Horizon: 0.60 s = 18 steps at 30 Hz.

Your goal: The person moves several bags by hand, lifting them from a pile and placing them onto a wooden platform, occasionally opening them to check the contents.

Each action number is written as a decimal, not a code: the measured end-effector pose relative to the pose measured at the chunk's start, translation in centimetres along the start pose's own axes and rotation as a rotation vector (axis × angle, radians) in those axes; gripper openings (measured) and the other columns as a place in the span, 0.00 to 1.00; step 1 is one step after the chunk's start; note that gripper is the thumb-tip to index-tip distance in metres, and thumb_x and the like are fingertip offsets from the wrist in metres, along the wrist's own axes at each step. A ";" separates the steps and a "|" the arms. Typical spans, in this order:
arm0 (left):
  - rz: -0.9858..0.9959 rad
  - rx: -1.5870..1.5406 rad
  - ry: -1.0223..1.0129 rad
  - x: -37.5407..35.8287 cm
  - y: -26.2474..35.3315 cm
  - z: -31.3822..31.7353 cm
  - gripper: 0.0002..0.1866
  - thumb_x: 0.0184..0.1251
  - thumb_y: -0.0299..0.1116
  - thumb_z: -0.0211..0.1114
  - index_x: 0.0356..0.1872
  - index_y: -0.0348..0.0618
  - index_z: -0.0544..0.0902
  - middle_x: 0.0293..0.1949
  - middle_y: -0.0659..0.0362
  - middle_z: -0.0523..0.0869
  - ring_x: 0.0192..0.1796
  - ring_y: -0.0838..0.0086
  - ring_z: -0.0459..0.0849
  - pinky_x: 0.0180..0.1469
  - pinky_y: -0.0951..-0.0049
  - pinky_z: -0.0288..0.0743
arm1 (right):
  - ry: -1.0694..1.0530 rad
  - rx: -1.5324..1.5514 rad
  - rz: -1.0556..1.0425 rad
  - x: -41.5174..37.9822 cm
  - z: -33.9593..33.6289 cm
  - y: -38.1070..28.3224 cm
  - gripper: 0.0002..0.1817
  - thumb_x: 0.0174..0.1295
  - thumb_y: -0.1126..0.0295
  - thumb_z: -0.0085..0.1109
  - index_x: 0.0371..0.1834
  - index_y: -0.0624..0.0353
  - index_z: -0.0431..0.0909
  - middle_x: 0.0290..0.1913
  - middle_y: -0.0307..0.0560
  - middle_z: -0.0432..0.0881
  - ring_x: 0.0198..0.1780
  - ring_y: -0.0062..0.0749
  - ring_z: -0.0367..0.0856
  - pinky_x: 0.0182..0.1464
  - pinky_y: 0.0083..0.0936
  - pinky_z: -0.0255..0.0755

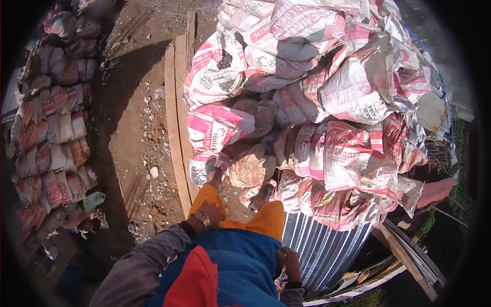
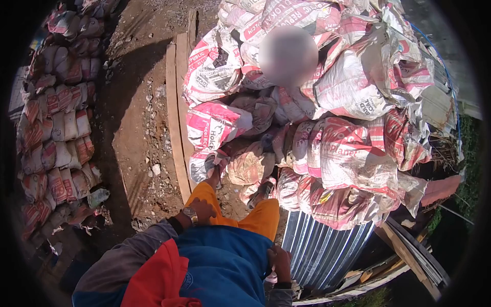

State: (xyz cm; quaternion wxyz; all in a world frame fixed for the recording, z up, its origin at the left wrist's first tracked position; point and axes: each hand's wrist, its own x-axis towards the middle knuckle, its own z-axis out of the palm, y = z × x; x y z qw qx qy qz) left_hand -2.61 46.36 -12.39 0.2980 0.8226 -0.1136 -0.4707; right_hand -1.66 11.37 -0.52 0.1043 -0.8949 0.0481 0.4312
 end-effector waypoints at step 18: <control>0.419 -0.703 -0.025 -0.4 -4.5 7.5 0.13 0.64 0.42 0.60 0.44 0.50 0.84 0.42 0.58 0.86 0.49 0.67 0.83 0.57 0.54 0.68 | -0.128 0.235 -0.289 23.6 -7.2 -12.4 0.25 0.59 0.62 0.63 0.58 0.61 0.72 0.38 0.48 0.82 0.37 0.35 0.81 0.41 0.29 0.74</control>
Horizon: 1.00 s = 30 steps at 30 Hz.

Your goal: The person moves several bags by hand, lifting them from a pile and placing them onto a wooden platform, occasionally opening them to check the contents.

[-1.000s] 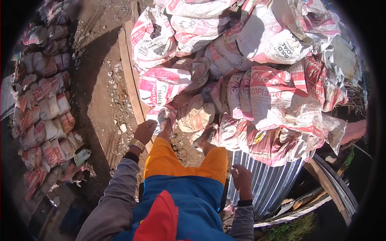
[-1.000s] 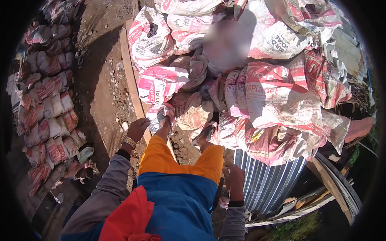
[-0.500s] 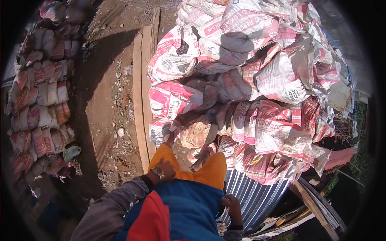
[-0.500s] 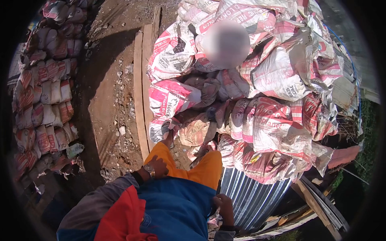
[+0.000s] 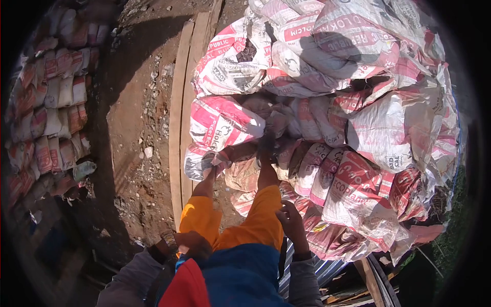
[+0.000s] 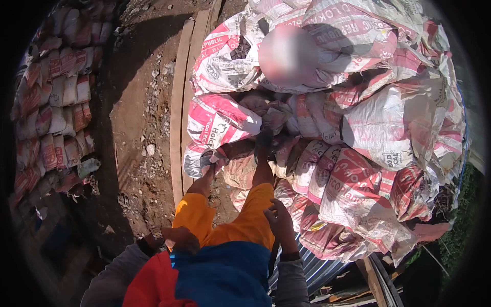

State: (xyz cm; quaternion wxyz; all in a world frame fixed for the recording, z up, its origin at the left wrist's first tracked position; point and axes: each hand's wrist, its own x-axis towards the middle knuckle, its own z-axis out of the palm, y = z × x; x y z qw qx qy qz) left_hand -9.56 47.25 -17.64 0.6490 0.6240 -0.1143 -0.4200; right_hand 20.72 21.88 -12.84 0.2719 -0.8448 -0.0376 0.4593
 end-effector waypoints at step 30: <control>-0.450 -0.771 2.056 10.5 -30.9 -5.9 0.06 0.66 0.28 0.56 0.36 0.40 0.81 0.37 0.62 0.81 0.40 0.78 0.76 0.45 0.73 0.71 | -0.369 0.244 -0.322 43.1 11.6 -5.4 0.21 0.62 0.57 0.58 0.46 0.66 0.78 0.40 0.43 0.81 0.45 0.25 0.78 0.41 0.21 0.70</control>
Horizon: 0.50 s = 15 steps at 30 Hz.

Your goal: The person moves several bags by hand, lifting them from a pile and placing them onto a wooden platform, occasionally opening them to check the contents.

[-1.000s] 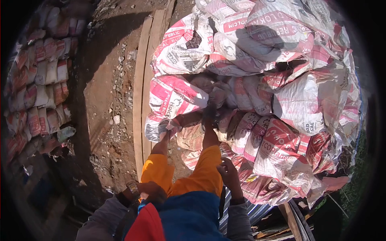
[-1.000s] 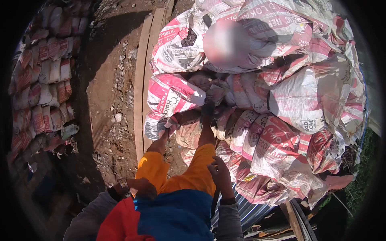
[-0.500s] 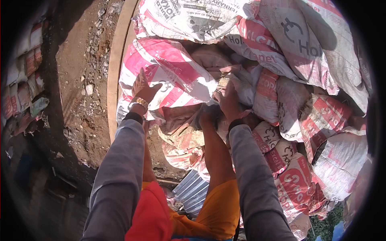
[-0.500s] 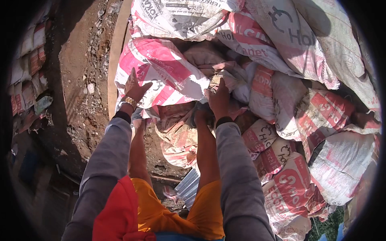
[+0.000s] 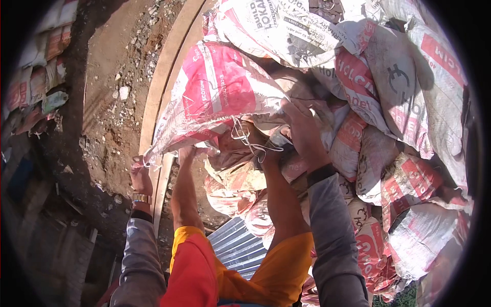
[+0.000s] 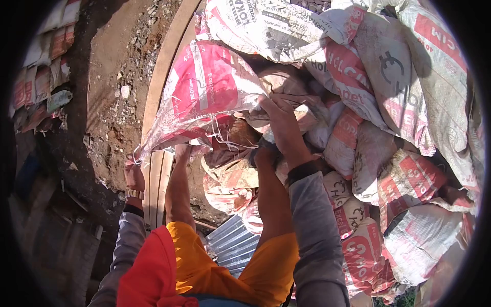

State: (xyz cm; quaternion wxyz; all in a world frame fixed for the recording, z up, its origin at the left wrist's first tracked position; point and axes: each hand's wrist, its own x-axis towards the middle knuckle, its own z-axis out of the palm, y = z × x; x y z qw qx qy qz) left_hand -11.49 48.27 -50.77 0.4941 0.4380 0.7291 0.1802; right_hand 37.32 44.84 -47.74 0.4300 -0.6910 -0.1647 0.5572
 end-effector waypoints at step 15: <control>-0.016 0.161 -0.342 5.4 -5.3 7.1 0.20 0.67 0.41 0.56 0.57 0.44 0.76 0.43 0.53 0.83 0.40 0.68 0.82 0.44 0.66 0.76 | -0.497 -0.583 -0.252 14.7 3.0 8.0 0.38 0.56 0.67 0.64 0.70 0.57 0.57 0.69 0.54 0.63 0.70 0.46 0.61 0.68 0.36 0.59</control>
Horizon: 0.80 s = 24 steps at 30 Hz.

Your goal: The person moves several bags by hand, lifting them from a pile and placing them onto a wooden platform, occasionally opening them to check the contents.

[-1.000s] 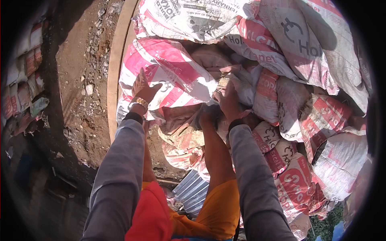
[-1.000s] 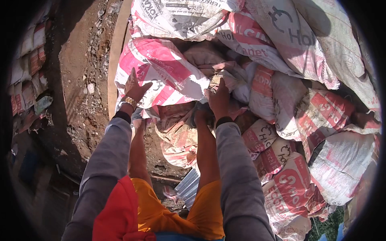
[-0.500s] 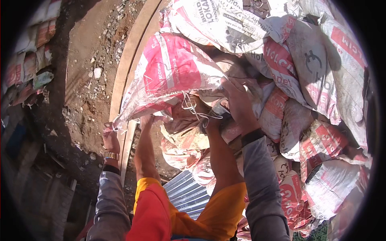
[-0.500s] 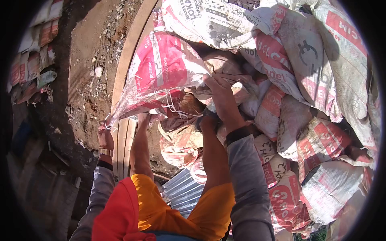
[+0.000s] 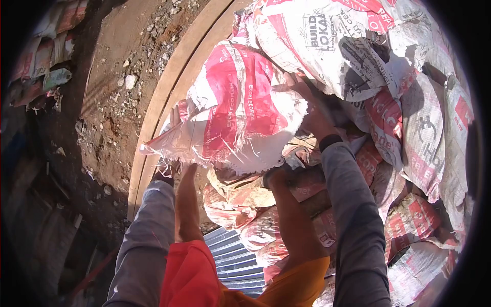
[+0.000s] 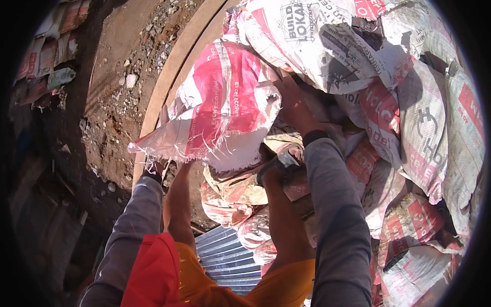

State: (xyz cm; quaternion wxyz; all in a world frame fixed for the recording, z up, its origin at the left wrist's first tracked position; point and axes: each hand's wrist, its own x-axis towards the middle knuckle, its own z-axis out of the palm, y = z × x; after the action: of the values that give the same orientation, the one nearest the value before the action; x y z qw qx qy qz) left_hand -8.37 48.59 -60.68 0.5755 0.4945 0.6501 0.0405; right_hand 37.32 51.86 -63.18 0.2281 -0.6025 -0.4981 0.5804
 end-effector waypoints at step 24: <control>-0.449 -0.760 -0.351 -20.8 24.4 0.1 0.30 0.72 0.56 0.48 0.65 0.43 0.66 0.55 0.54 0.77 0.55 0.63 0.78 0.54 0.62 0.76 | 1.129 0.479 0.777 -27.1 19.5 -22.9 0.25 0.71 0.55 0.43 0.67 0.56 0.65 0.36 0.65 0.78 0.36 0.52 0.83 0.36 0.39 0.73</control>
State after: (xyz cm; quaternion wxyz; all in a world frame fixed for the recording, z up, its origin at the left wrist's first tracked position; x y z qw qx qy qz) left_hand 3.15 46.56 -30.79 0.8114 0.0955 0.5728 0.0659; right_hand 16.22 31.64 -35.18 0.3533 -0.8773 0.0864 0.3130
